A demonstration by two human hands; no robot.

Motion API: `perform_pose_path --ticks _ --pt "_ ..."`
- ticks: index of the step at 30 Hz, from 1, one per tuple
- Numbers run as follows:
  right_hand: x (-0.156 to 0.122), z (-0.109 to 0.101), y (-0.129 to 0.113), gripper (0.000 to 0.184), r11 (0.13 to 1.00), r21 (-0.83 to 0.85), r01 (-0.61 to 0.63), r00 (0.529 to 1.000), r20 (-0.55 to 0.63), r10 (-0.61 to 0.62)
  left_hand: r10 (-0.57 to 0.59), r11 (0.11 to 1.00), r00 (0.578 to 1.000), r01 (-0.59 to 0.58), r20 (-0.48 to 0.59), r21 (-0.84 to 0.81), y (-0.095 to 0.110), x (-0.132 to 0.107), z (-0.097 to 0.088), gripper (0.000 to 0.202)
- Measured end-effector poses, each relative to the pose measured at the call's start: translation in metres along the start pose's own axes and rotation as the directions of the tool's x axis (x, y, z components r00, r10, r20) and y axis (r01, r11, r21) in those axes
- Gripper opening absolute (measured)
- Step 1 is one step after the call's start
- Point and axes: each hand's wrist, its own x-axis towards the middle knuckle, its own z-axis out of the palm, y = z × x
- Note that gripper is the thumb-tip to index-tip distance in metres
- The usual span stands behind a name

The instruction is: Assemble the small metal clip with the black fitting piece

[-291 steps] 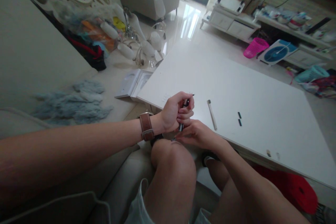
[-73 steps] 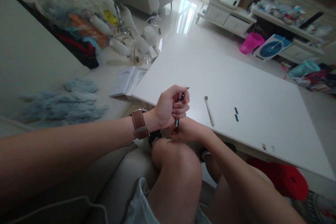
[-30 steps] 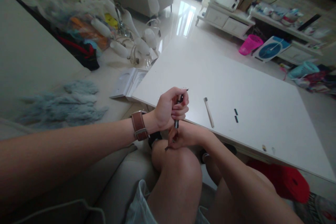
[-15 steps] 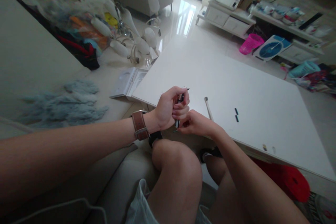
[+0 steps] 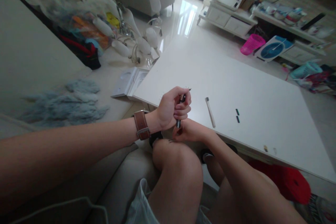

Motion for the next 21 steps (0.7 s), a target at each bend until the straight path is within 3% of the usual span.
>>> perform_pose_path --ticks 3,9,12,15,21 --pt "-0.0022 -0.0035 0.0011 0.010 1.000 -0.006 -0.008 0.998 -0.066 0.008 0.008 1.000 1.000 -0.008 0.000 0.001 -0.0003 -0.0002 0.0001 0.028" --pt "-0.0019 -0.0004 0.0038 0.009 1.000 0.002 -0.009 0.999 0.040 0.009 0.004 1.000 1.000 -0.004 0.006 0.006 -0.0004 -0.0007 -0.0006 0.027" --pt "-0.0005 0.0012 0.0052 0.010 0.994 -0.093 -0.053 0.998 -0.031 0.050 -0.003 1.000 1.000 0.003 -0.009 0.005 -0.0001 -0.0009 0.0003 0.028" --pt "-0.0027 -0.0028 0.0047 0.010 0.994 -0.082 -0.076 0.994 -0.090 0.068 -0.010 1.000 1.000 0.010 -0.027 -0.002 0.0002 -0.0010 0.0012 0.029" --pt "-0.0027 -0.0013 0.0028 0.004 0.996 -0.011 -0.083 0.996 0.012 0.083 -0.010 1.000 1.000 0.010 -0.005 -0.005 -0.0002 -0.0007 -0.0002 0.028"
